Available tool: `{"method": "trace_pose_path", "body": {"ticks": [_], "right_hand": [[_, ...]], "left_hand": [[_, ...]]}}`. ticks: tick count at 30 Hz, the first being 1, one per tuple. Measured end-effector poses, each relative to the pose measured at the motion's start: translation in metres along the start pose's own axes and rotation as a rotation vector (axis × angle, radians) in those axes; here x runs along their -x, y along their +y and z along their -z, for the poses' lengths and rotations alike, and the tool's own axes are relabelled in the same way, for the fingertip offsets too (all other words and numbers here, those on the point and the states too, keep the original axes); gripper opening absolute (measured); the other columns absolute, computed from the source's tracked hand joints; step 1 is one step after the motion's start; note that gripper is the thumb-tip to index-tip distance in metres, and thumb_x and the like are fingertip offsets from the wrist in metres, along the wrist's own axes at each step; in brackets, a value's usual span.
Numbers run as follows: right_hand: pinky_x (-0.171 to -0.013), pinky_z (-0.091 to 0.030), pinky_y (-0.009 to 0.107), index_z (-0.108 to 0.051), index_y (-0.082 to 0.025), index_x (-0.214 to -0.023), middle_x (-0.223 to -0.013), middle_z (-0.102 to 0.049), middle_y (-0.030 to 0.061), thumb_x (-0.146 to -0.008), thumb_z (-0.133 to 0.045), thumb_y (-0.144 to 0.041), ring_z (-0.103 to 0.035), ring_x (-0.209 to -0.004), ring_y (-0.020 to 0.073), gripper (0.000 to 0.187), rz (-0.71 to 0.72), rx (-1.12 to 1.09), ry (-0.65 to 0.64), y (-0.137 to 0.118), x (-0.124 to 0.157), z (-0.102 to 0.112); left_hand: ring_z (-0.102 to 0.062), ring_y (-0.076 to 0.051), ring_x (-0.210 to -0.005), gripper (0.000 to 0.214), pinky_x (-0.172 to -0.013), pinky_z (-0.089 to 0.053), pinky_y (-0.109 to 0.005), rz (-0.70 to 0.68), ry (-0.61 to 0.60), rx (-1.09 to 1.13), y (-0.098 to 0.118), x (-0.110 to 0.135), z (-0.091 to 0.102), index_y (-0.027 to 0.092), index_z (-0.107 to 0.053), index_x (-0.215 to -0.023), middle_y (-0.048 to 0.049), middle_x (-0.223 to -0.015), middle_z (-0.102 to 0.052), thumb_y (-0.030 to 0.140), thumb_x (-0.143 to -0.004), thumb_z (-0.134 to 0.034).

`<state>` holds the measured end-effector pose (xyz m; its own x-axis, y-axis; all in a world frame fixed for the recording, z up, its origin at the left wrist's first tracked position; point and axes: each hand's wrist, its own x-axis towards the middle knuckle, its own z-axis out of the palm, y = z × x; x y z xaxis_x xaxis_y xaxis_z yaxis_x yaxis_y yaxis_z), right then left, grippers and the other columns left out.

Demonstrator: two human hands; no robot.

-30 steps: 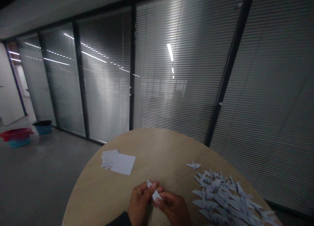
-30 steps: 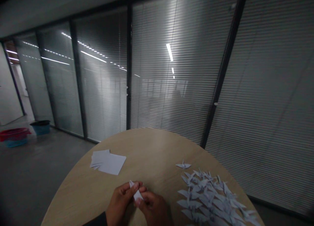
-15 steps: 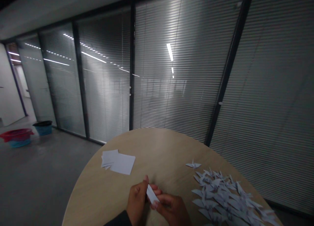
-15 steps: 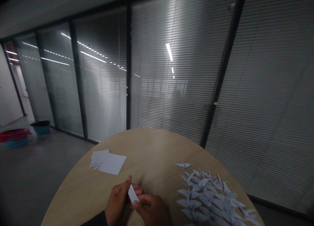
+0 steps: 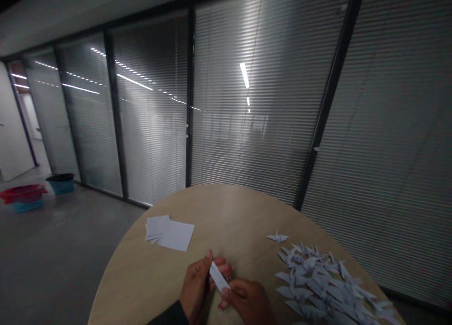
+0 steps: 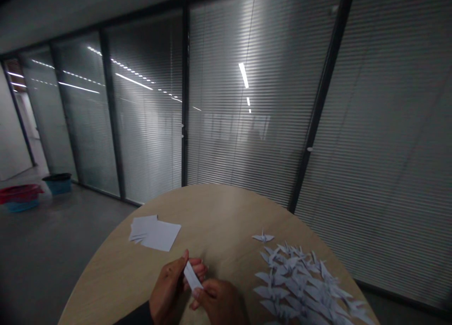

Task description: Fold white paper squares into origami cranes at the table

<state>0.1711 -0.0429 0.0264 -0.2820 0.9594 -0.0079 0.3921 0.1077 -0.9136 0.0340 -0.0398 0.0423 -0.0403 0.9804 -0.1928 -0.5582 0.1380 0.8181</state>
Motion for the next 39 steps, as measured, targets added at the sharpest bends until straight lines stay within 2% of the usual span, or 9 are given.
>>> {"method": "trace_pose_path", "body": {"ticks": [6,9,14,17,22,28,32,35,39], "right_hand": [[-0.071,-0.05,0.031,-0.068,-0.021,-0.067,-0.075,-0.078,0.0098,-0.073,-0.057,-0.051,-0.073,-0.075,0.0261,0.033,0.027,-0.087,0.011,0.002,0.001,-0.004],[-0.067,-0.049,0.029,-0.066,-0.019,-0.067,-0.071,-0.078,0.0096,-0.074,-0.054,-0.048,-0.073,-0.07,0.0243,0.032,0.021,-0.053,0.032,0.002,0.001,-0.006],[-0.062,-0.046,0.028,-0.057,-0.022,-0.06,-0.059,-0.075,0.0053,-0.076,-0.054,-0.044,-0.07,-0.061,0.021,0.027,-0.022,0.019,0.1,0.005,0.001,-0.01],[-0.064,-0.048,0.028,-0.058,-0.023,-0.062,-0.06,-0.074,0.0037,-0.077,-0.055,-0.048,-0.07,-0.061,0.0206,0.03,0.0,-0.019,0.099,0.009,0.0,-0.012],[-0.069,-0.05,0.029,-0.061,-0.022,-0.069,-0.074,-0.078,0.0065,-0.077,-0.055,-0.052,-0.074,-0.072,0.0229,0.032,0.085,-0.107,0.019,0.013,0.0,-0.012],[-0.064,-0.05,0.03,-0.054,-0.022,-0.068,-0.062,-0.074,0.0074,-0.077,-0.052,-0.057,-0.072,-0.062,0.0223,0.036,0.094,-0.142,-0.043,0.012,0.0,-0.011],[-0.057,-0.046,0.027,-0.051,-0.023,-0.069,-0.052,-0.068,0.0024,-0.074,-0.052,-0.066,-0.067,-0.051,0.0186,0.043,0.022,-0.166,-0.081,0.008,0.001,-0.011],[-0.051,-0.043,0.025,-0.049,-0.023,-0.069,-0.045,-0.063,-0.0009,-0.073,-0.05,-0.069,-0.061,-0.043,0.0162,0.046,-0.022,-0.172,-0.076,0.01,0.0,-0.01],[-0.049,-0.04,0.024,-0.049,-0.023,-0.07,-0.044,-0.063,-0.0006,-0.078,-0.044,-0.07,-0.057,-0.04,0.0148,0.047,-0.013,-0.128,0.001,0.017,-0.002,-0.008]], "left_hand": [[-0.073,-0.027,-0.07,0.059,-0.07,-0.058,-0.034,0.013,0.002,0.062,0.002,0.001,-0.002,0.006,-0.076,-0.073,-0.0176,-0.07,-0.077,0.059,-0.05,-0.087],[-0.073,-0.028,-0.074,0.062,-0.069,-0.058,-0.034,0.009,0.011,0.062,0.004,0.001,-0.002,0.005,-0.076,-0.077,-0.0173,-0.072,-0.077,0.059,-0.049,-0.088],[-0.074,-0.029,-0.076,0.067,-0.067,-0.059,-0.034,0.013,0.026,0.067,0.005,0.001,-0.001,0.003,-0.076,-0.08,-0.019,-0.075,-0.077,0.059,-0.045,-0.089],[-0.074,-0.029,-0.074,0.063,-0.066,-0.059,-0.034,0.012,0.028,0.063,0.004,-0.001,0.0,0.003,-0.075,-0.078,-0.0185,-0.073,-0.076,0.058,-0.049,-0.088],[-0.074,-0.027,-0.071,0.053,-0.064,-0.059,-0.032,-0.006,0.044,0.052,0.005,-0.004,0.002,0.005,-0.074,-0.074,-0.017,-0.072,-0.076,0.053,-0.057,-0.086],[-0.073,-0.025,-0.067,0.045,-0.06,-0.059,-0.03,-0.005,0.033,0.058,0.004,-0.001,0.0,0.005,-0.073,-0.073,-0.0144,-0.068,-0.075,0.046,-0.06,-0.087],[-0.073,-0.024,-0.066,0.036,-0.06,-0.059,-0.03,0.008,0.049,0.088,0.005,0.0,0.0,0.005,-0.072,-0.075,-0.0151,-0.068,-0.075,0.041,-0.076,-0.077],[-0.075,-0.025,-0.074,0.031,-0.069,-0.06,-0.031,0.037,0.065,0.106,0.008,-0.002,0.0,0.004,-0.073,-0.081,-0.0189,-0.077,-0.077,0.033,-0.088,-0.065],[-0.074,-0.026,-0.087,0.035,-0.08,-0.059,-0.033,0.073,-0.01,0.182,0.009,-0.003,0.0,0.004,-0.072,-0.095,-0.022,-0.092,-0.076,0.037,-0.09,-0.062]]}}
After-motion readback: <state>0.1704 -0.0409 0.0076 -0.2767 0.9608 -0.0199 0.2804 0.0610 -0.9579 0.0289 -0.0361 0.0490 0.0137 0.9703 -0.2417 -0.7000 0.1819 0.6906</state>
